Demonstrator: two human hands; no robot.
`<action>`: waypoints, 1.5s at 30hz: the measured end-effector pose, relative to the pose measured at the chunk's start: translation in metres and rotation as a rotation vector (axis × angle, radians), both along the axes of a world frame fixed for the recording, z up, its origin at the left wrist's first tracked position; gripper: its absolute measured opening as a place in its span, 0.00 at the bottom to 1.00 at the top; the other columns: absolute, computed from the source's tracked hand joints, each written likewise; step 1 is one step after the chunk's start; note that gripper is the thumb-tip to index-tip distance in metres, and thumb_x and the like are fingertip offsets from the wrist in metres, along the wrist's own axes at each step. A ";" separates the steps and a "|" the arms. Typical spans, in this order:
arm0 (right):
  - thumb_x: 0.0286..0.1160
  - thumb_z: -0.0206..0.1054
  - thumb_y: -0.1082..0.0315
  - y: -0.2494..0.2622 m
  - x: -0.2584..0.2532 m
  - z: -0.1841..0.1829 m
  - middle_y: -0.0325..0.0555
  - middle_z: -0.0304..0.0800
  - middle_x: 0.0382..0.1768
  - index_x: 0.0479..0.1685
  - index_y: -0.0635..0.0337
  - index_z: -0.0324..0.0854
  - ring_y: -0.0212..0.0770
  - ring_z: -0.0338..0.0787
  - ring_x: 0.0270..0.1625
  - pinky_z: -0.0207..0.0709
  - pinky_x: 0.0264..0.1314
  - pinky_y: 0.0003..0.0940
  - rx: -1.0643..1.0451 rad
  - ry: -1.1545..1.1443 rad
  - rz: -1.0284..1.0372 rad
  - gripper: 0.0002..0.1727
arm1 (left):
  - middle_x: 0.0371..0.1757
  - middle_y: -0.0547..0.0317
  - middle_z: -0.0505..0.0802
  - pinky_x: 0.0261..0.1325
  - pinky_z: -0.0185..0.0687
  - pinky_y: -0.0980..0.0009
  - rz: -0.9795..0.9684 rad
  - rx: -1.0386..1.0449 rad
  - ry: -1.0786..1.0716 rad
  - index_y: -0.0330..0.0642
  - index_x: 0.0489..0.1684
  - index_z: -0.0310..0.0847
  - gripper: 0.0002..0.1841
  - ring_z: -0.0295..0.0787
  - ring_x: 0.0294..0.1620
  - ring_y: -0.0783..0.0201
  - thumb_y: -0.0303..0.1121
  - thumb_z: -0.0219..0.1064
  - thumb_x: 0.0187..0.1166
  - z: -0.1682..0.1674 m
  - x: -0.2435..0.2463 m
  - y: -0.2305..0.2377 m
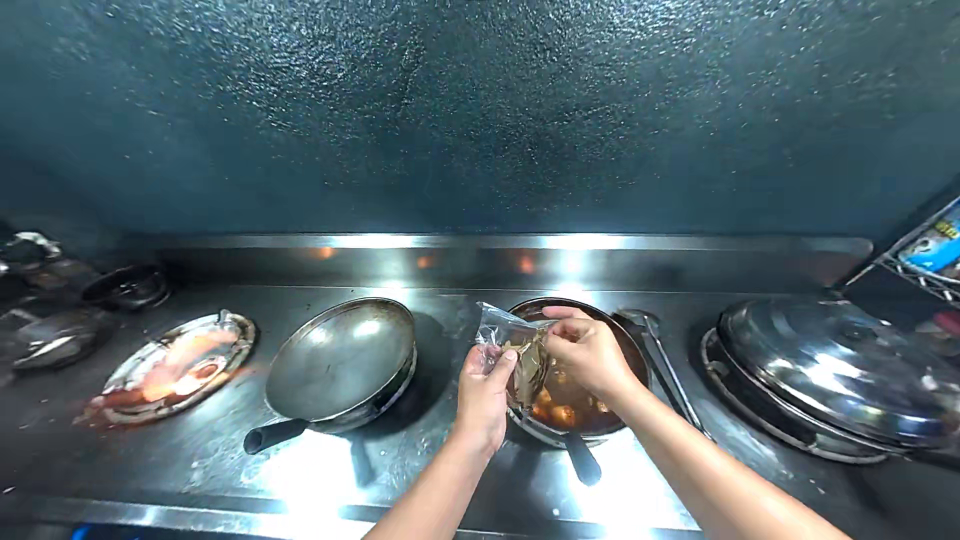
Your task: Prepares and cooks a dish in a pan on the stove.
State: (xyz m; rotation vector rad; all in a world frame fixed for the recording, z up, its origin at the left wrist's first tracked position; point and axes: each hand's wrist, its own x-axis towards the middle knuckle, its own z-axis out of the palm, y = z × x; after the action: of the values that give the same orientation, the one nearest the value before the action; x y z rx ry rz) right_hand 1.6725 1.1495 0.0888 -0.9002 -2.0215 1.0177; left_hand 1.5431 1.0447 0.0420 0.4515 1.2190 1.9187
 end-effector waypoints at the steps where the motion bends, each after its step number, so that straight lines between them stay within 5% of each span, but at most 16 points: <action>1: 0.65 0.74 0.66 0.002 0.003 -0.002 0.40 0.88 0.67 0.22 0.54 0.88 0.40 0.89 0.56 0.85 0.50 0.46 -0.009 0.004 0.004 0.07 | 0.46 0.47 0.89 0.48 0.90 0.56 0.027 0.009 0.001 0.37 0.53 0.77 0.07 0.90 0.44 0.55 0.25 0.67 0.83 -0.001 0.005 0.003; 6: 0.69 0.80 0.61 0.011 0.015 -0.002 0.39 0.82 0.77 0.34 0.54 0.95 0.39 0.86 0.70 0.84 0.65 0.47 -0.048 -0.058 0.097 0.07 | 0.42 0.53 0.88 0.47 0.86 0.63 0.061 0.029 0.251 0.39 0.51 0.77 0.07 0.87 0.42 0.62 0.24 0.67 0.82 -0.006 0.013 0.014; 15: 0.68 0.79 0.71 0.007 0.021 -0.025 0.40 0.90 0.65 0.29 0.56 0.96 0.38 0.91 0.57 0.87 0.56 0.40 -0.231 0.285 -0.090 0.03 | 0.51 0.44 0.88 0.53 0.87 0.52 0.181 -0.054 -0.075 0.37 0.60 0.76 0.09 0.88 0.50 0.52 0.29 0.61 0.89 -0.010 0.024 0.032; 20: 0.73 0.78 0.66 0.014 0.020 -0.020 0.40 0.89 0.66 0.31 0.56 0.93 0.37 0.91 0.55 0.87 0.56 0.41 -0.136 0.108 -0.028 0.05 | 0.58 0.43 0.90 0.57 0.89 0.51 -0.035 0.008 -0.045 0.40 0.71 0.73 0.23 0.91 0.55 0.50 0.25 0.72 0.78 -0.018 0.021 0.027; 24: 0.78 0.73 0.64 0.016 0.024 0.000 0.42 0.88 0.64 0.41 0.57 0.92 0.36 0.90 0.49 0.86 0.51 0.40 0.041 0.099 -0.072 0.06 | 0.52 0.45 0.90 0.51 0.91 0.51 -0.045 0.032 -0.073 0.40 0.68 0.74 0.18 0.92 0.48 0.51 0.23 0.69 0.81 -0.019 0.014 0.027; 27: 0.84 0.69 0.62 0.016 0.023 0.008 0.41 0.93 0.45 0.48 0.55 0.88 0.36 0.92 0.44 0.88 0.50 0.40 0.040 0.019 -0.032 0.07 | 0.58 0.44 0.89 0.56 0.89 0.47 -0.121 0.068 -0.117 0.45 0.73 0.73 0.21 0.91 0.53 0.49 0.26 0.68 0.83 -0.021 0.012 0.025; 29: 0.87 0.67 0.60 0.014 0.024 0.014 0.41 0.93 0.41 0.50 0.54 0.87 0.36 0.93 0.40 0.89 0.47 0.42 0.106 -0.141 0.041 0.09 | 0.62 0.44 0.89 0.59 0.89 0.48 -0.155 0.084 -0.100 0.46 0.76 0.73 0.24 0.91 0.57 0.49 0.26 0.70 0.81 -0.021 0.011 0.024; 35: 0.88 0.65 0.60 0.014 0.024 0.027 0.42 0.90 0.40 0.46 0.57 0.87 0.36 0.90 0.41 0.87 0.48 0.41 0.190 -0.150 -0.025 0.10 | 0.60 0.45 0.90 0.59 0.89 0.49 -0.130 0.080 -0.096 0.42 0.71 0.76 0.22 0.90 0.57 0.50 0.23 0.71 0.78 -0.021 0.007 0.023; 42: 0.91 0.60 0.60 0.012 0.020 0.041 0.43 0.88 0.33 0.51 0.57 0.81 0.38 0.88 0.32 0.85 0.37 0.42 0.282 -0.156 -0.078 0.10 | 0.57 0.44 0.90 0.55 0.90 0.50 -0.177 0.110 -0.153 0.43 0.71 0.76 0.19 0.92 0.51 0.50 0.24 0.66 0.83 -0.018 0.005 0.021; 45: 0.91 0.60 0.57 0.008 0.019 0.035 0.42 0.90 0.31 0.55 0.51 0.81 0.40 0.89 0.28 0.86 0.30 0.46 0.322 -0.299 0.008 0.10 | 0.62 0.46 0.90 0.60 0.89 0.49 -0.221 0.126 -0.129 0.48 0.75 0.76 0.21 0.91 0.57 0.50 0.26 0.67 0.83 -0.019 0.005 0.019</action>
State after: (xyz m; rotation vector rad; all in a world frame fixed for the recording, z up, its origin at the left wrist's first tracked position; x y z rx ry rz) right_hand 1.6915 1.1570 0.1237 -0.9093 -2.3517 0.5599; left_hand 1.5480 1.0642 0.0234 0.4991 0.9287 1.8105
